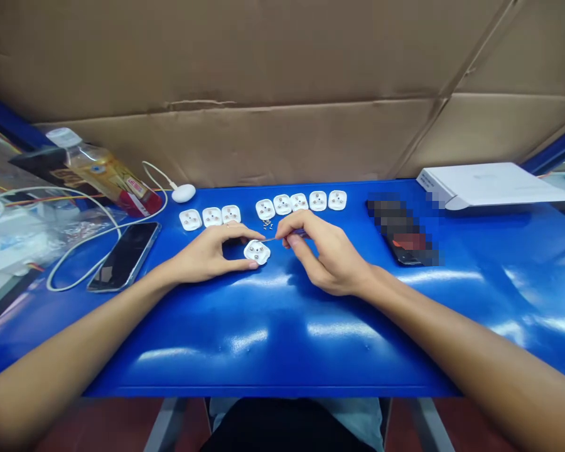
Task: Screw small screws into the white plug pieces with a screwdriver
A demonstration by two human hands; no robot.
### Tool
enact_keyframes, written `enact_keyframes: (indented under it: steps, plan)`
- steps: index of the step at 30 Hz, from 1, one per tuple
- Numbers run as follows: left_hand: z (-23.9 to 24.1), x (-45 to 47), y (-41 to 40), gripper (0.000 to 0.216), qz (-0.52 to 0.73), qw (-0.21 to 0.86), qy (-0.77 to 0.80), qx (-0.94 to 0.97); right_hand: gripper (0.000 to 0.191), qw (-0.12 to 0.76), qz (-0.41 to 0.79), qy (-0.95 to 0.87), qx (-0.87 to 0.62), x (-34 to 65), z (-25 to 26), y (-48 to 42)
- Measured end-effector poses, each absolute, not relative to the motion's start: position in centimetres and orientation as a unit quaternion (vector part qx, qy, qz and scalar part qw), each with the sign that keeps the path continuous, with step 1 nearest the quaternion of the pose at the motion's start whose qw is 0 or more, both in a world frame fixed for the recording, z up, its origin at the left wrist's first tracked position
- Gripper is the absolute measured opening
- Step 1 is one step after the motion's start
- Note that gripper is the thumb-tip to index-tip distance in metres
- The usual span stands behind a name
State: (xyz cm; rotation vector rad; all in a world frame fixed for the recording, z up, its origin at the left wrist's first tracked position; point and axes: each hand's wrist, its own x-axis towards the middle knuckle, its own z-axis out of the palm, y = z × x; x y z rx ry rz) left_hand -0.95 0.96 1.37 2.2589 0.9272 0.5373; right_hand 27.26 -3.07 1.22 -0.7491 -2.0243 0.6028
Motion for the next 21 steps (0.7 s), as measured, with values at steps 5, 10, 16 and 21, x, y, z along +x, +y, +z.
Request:
enact_keyframes:
  steps: [5,10,16,21]
  plan:
    - [1.16,-0.79,1.01,0.051,0.206,0.318,0.346,0.858,0.018,0.427,0.255,-0.816,-0.295,27.01,1.21,-3.42]
    - [1.03,-0.77,1.05,0.052,0.206,0.316,0.345,0.859,0.017,0.42,0.246,-0.819,-0.302,26.81,1.2,-3.5]
    - [0.77,-0.72,0.95,0.052,0.221,0.326,0.346,0.851,0.014,0.419,0.244,-0.814,-0.321,26.68,1.2,-3.54]
    - [0.69,-0.59,0.92,0.053,0.217,0.322,0.344,0.855,0.014,0.416,0.219,-0.822,-0.32,26.69,1.41,-3.62]
